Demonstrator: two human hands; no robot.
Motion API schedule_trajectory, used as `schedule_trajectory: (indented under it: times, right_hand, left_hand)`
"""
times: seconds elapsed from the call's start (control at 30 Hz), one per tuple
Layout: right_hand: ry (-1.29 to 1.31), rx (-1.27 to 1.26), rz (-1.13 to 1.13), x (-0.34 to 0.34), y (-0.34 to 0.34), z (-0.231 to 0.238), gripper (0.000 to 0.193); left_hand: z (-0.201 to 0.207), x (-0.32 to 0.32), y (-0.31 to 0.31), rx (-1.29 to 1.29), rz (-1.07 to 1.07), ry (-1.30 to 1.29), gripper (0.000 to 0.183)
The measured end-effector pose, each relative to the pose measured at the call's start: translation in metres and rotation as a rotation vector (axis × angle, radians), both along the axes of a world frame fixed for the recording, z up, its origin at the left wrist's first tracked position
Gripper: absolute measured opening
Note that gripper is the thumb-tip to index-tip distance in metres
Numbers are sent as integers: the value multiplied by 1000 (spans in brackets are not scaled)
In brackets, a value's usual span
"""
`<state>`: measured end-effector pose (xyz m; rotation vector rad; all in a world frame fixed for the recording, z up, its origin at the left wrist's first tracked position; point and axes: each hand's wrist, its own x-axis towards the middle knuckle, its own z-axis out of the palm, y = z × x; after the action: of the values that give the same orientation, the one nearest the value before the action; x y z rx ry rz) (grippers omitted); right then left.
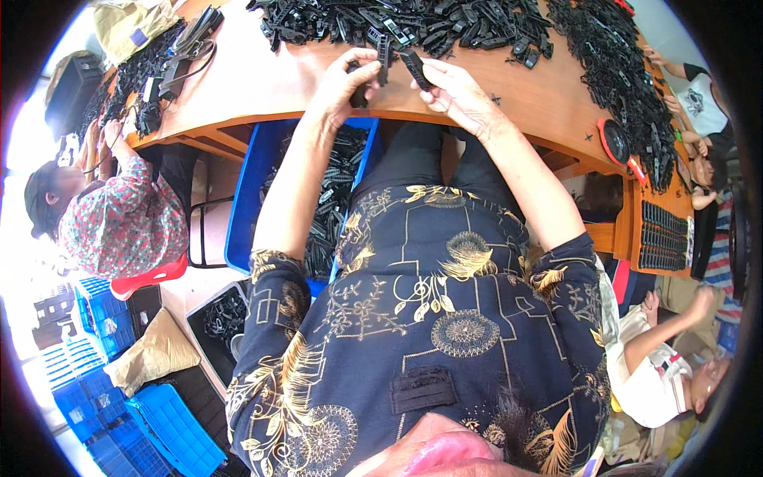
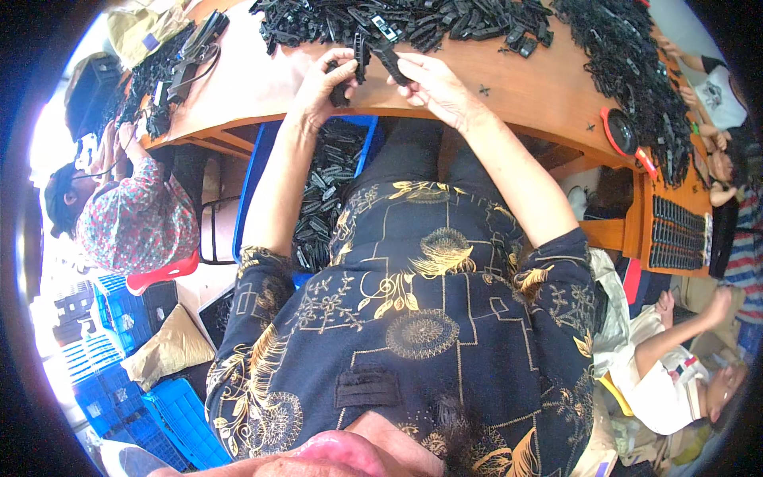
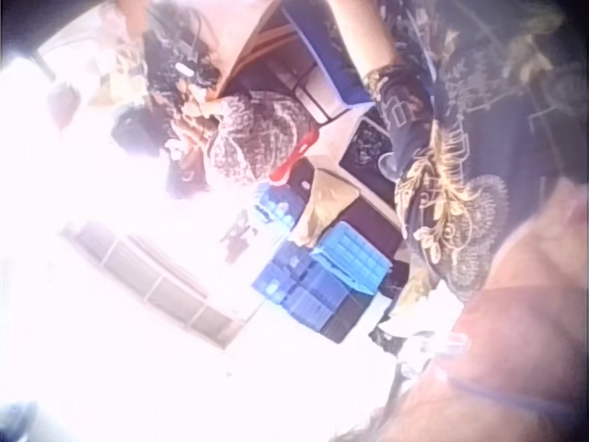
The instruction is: The person assembles black plastic components by hand at a workstation.
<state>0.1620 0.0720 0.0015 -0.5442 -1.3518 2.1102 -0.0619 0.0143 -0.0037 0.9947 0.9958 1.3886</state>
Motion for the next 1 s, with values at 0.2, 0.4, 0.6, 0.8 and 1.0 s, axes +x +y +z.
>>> schedule_trajectory:
  times: [0.2,0.4,0.6,0.8,1.0]
  right_hand:
    - [181,-138,21,-4,-14,3,32]
    - [124,-143,-32,2,-22,1,27]
    - [-171,115,-163,0,-40,-2,28]
    - [-282,368,-224,-3,-52,1,26]
    - [-333,768,-371,-10,-58,-28,33]
  left_hand:
    - [-15,30,-10,37,-84,-348,26]
    - [-10,44,-21,-14,-67,-230,20]
    - [2,63,-40,-9,172,210,8]
    - [8,62,-57,22,122,187,19]
    - [-23,70,-62,-18,296,114,29]
